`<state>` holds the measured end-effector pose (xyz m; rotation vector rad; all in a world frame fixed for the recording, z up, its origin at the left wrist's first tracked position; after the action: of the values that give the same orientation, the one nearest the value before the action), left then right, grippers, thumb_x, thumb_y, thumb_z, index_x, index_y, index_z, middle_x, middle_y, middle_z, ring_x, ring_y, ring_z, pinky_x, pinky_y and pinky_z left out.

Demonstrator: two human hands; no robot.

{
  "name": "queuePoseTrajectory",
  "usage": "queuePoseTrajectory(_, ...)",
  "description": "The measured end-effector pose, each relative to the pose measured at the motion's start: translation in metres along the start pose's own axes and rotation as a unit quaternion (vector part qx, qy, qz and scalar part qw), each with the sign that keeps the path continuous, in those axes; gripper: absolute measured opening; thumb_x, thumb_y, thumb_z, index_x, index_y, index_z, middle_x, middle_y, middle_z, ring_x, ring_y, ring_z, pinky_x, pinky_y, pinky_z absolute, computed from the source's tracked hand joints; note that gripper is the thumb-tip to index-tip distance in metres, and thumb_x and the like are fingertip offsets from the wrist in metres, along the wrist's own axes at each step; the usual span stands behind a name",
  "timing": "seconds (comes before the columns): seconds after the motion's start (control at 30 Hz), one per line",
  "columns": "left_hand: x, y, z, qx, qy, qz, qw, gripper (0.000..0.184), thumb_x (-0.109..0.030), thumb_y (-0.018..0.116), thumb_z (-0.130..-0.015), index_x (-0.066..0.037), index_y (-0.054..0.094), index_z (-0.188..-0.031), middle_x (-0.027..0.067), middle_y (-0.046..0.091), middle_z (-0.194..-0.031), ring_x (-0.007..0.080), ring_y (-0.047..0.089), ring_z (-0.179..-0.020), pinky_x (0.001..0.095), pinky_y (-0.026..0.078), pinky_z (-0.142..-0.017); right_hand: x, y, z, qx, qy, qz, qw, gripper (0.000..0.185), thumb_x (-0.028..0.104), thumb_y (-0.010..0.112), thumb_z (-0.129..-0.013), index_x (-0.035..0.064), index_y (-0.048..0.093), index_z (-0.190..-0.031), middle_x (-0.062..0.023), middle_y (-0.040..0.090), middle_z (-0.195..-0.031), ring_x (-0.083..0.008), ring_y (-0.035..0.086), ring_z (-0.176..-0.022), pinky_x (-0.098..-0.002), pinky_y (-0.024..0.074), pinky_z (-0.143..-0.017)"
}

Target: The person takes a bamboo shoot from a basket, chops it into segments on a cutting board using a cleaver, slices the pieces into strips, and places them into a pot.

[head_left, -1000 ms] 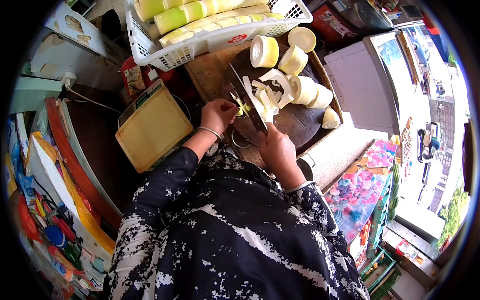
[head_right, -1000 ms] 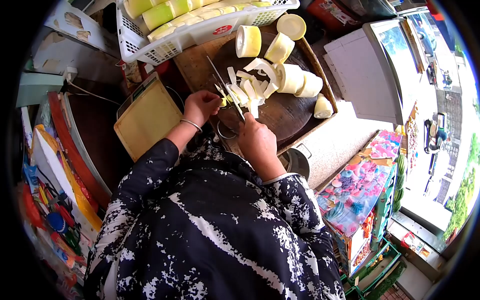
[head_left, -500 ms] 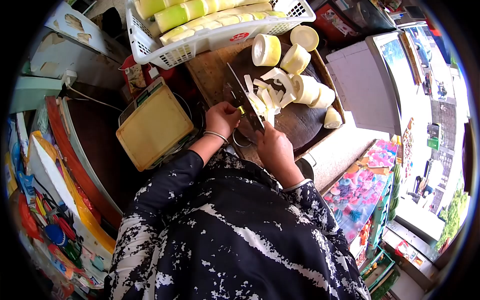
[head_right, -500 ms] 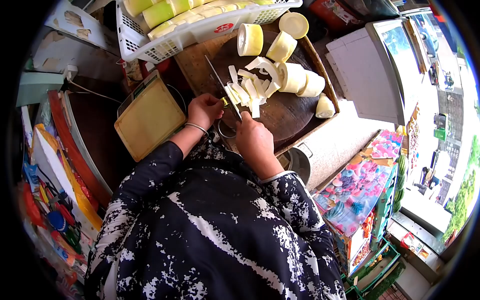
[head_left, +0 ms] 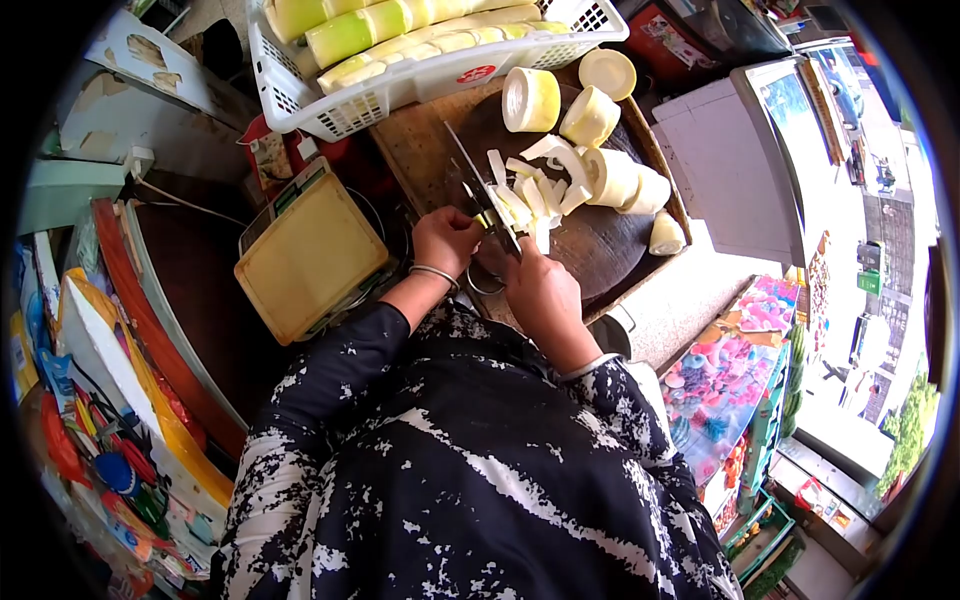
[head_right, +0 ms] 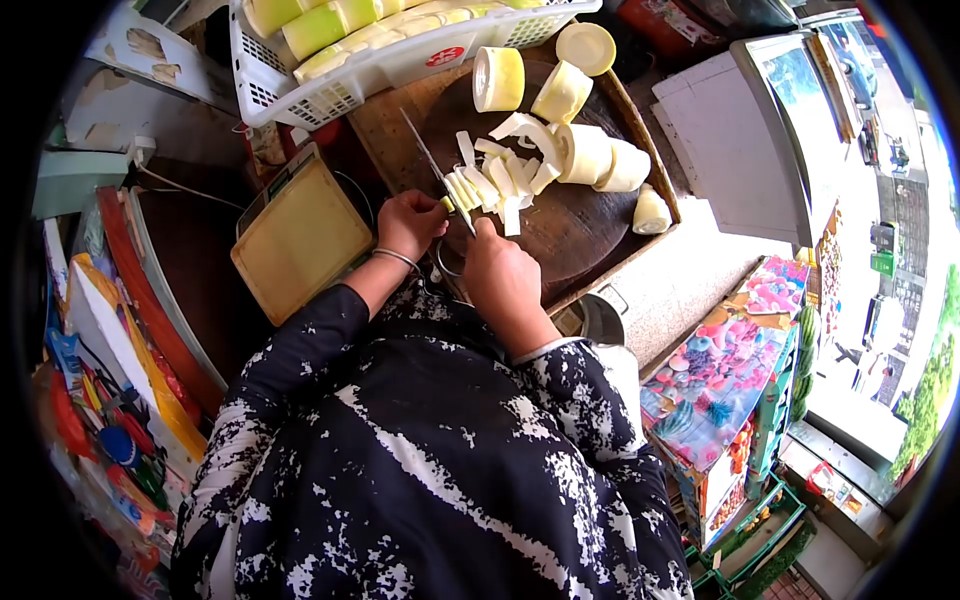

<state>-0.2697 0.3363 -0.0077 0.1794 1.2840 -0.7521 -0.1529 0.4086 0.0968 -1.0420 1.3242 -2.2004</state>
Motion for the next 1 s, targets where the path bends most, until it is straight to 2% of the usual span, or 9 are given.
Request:
queuePoseTrajectory(0.2, -0.003, -0.001, 0.004, 0.004, -0.026, 0.025, 0.999, 0.013, -0.008, 0.063, -0.076, 0.002, 0.06, -0.067, 0.0069, 0.062, -0.057, 0.0095, 0.058, -0.049, 0.0231, 0.046, -0.046, -0.003, 0.007, 0.0, -0.003, -0.014, -0.012, 1.0, 0.014, 0.019, 0.048, -0.085, 0.0057, 0.048, -0.086, -0.0205, 0.061, -0.066, -0.0389, 0.061, -0.063, -0.0491, 0.0471, -0.058)
queuePoseTrajectory(0.3, -0.012, -0.001, 0.006, -0.014, 0.0, -0.022, 1.0, 0.014, -0.009, 0.063, -0.076, 0.001, 0.06, -0.066, 0.0068, 0.062, -0.057, 0.0101, 0.058, -0.049, 0.024, 0.046, -0.046, -0.004, 0.012, -0.008, 0.006, -0.015, -0.004, 1.0, 0.014, 0.019, 0.049, -0.085, 0.0054, 0.049, -0.087, -0.0204, 0.061, -0.065, -0.0383, 0.061, -0.064, -0.0486, 0.0473, -0.058)
queuePoseTrajectory(0.37, -0.005, -0.001, 0.006, -0.012, -0.037, 0.04, 0.998, 0.015, -0.01, 0.064, -0.075, 0.001, 0.061, -0.066, 0.0066, 0.062, -0.057, 0.0104, 0.059, -0.05, 0.0245, 0.046, -0.046, -0.004, 0.012, -0.01, 0.002, -0.01, 0.0, 1.0, 0.014, 0.019, 0.049, -0.085, 0.0053, 0.049, -0.087, -0.0202, 0.061, -0.066, -0.0383, 0.061, -0.064, -0.0485, 0.0473, -0.058)
queuePoseTrajectory(0.5, -0.009, -0.002, 0.007, -0.004, -0.044, 0.025, 0.999, 0.015, -0.009, 0.064, -0.075, 0.001, 0.06, -0.066, 0.0062, 0.062, -0.057, 0.0101, 0.059, -0.05, 0.0237, 0.046, -0.047, 0.001, 0.002, -0.003, -0.013, -0.001, -0.011, 1.0, 0.014, 0.019, 0.05, -0.085, 0.0053, 0.049, -0.087, -0.0196, 0.061, -0.066, -0.0381, 0.061, -0.065, -0.0481, 0.0472, -0.058)
queuePoseTrajectory(0.63, -0.001, 0.001, 0.003, 0.003, -0.02, 0.018, 1.0, 0.015, -0.009, 0.064, -0.075, 0.001, 0.06, -0.066, 0.0061, 0.062, -0.057, 0.0097, 0.059, -0.05, 0.0229, 0.047, -0.047, 0.003, -0.001, 0.002, -0.002, 0.0, -0.008, 1.0, 0.015, 0.02, 0.05, -0.085, 0.0055, 0.049, -0.088, -0.0191, 0.061, -0.066, -0.0379, 0.061, -0.065, -0.0479, 0.0473, -0.058)
queuePoseTrajectory(0.7, -0.003, 0.0, 0.003, 0.004, -0.019, 0.007, 1.0, 0.015, -0.009, 0.064, -0.075, 0.001, 0.059, -0.065, 0.0064, 0.062, -0.057, 0.0099, 0.059, -0.05, 0.0229, 0.047, -0.047, 0.004, 0.001, -0.001, 0.041, 0.025, -0.004, 0.999, 0.022, 0.021, 0.053, -0.084, 0.0032, 0.053, -0.097, -0.0223, 0.061, -0.072, -0.0396, 0.06, -0.071, -0.0479, 0.047, -0.062)
queuePoseTrajectory(0.8, -0.006, 0.0, 0.004, -0.003, -0.01, 0.007, 1.0, 0.018, -0.011, 0.065, -0.076, 0.001, 0.059, -0.065, 0.006, 0.062, -0.058, 0.0101, 0.058, -0.049, 0.0234, 0.047, -0.046, -0.001, 0.004, -0.001, 0.01, 0.013, -0.028, 0.999, 0.019, 0.021, 0.053, -0.084, 0.0034, 0.052, -0.092, -0.0224, 0.061, -0.072, -0.0398, 0.06, -0.07, -0.0484, 0.0467, -0.062)
queuePoseTrajectory(0.87, -0.009, 0.0, 0.008, -0.005, -0.076, 0.07, 0.995, 0.017, -0.014, 0.065, -0.072, 0.002, 0.061, -0.069, 0.009, 0.061, -0.056, 0.0143, 0.058, -0.048, 0.0265, 0.046, -0.05, -0.004, 0.01, -0.008, 0.022, 0.017, -0.018, 0.999, 0.019, 0.021, 0.052, -0.084, 0.0037, 0.052, -0.092, -0.0225, 0.061, -0.072, -0.04, 0.06, -0.071, -0.0483, 0.0467, -0.062)
queuePoseTrajectory(1.0, 0.003, 0.001, 0.001, 0.019, -0.054, 0.066, 0.996, 0.016, -0.014, 0.066, -0.074, 0.001, 0.061, -0.071, 0.0087, 0.062, -0.059, 0.0141, 0.058, -0.049, 0.0261, 0.046, -0.049, -0.011, 0.0, -0.003, 0.023, 0.019, -0.024, 0.999, 0.02, 0.022, 0.052, -0.085, 0.0049, 0.052, -0.095, -0.0227, 0.06, -0.071, -0.0403, 0.059, -0.071, -0.0484, 0.0465, -0.062)
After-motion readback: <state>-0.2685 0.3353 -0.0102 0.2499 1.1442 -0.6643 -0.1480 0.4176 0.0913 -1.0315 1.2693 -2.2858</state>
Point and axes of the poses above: each hand's wrist, its own z-axis away from the middle knuckle, its own y-axis out of the palm, x = y × z, the point moved 3 cm from there along -z, towards the middle knuckle
